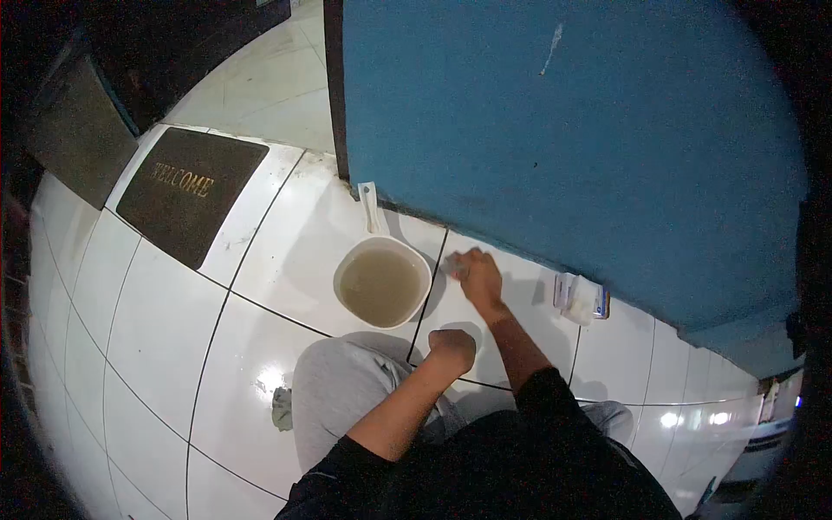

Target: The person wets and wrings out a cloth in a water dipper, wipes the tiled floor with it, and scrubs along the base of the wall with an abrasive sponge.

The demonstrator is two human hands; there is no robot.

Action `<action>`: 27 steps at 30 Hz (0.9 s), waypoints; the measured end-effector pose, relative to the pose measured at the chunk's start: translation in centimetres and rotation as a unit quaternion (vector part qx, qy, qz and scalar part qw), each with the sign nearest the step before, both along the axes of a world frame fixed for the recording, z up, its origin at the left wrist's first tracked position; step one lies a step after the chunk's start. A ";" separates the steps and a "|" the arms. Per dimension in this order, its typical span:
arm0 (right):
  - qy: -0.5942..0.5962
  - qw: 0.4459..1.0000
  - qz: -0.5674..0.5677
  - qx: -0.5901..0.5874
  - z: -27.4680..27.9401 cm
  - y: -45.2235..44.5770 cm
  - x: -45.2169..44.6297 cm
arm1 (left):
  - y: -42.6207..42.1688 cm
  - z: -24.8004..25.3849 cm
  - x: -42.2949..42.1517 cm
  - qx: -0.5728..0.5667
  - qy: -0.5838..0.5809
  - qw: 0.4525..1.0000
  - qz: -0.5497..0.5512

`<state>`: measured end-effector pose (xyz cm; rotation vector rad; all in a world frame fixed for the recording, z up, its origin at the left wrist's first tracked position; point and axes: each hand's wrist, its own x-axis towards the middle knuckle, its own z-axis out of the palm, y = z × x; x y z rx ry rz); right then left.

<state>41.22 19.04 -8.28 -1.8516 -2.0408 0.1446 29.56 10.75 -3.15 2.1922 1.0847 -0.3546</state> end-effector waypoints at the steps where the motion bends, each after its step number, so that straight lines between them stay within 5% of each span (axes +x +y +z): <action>1: -0.018 0.999 0.005 -0.041 0.3 -1.8 -0.3 | -0.2 -0.2 0.0 0.015 -0.003 1.000 0.009; 6: -0.023 0.996 0.081 -0.039 0.9 -6.1 -1.2 | -0.9 -2.0 0.3 0.073 -0.037 0.995 0.053; 8: -0.116 0.990 0.055 -0.055 1.1 -4.9 -1.5 | -0.7 -1.5 0.3 0.027 -0.035 0.998 0.035; 17: -0.099 0.994 -0.037 0.000 -0.3 5.1 -0.9 | -0.4 -0.7 0.7 0.021 0.035 0.999 0.004; 27: -0.039 0.995 0.076 -0.042 0.9 -5.8 -1.7 | -0.8 -0.4 0.4 0.016 0.024 0.999 0.032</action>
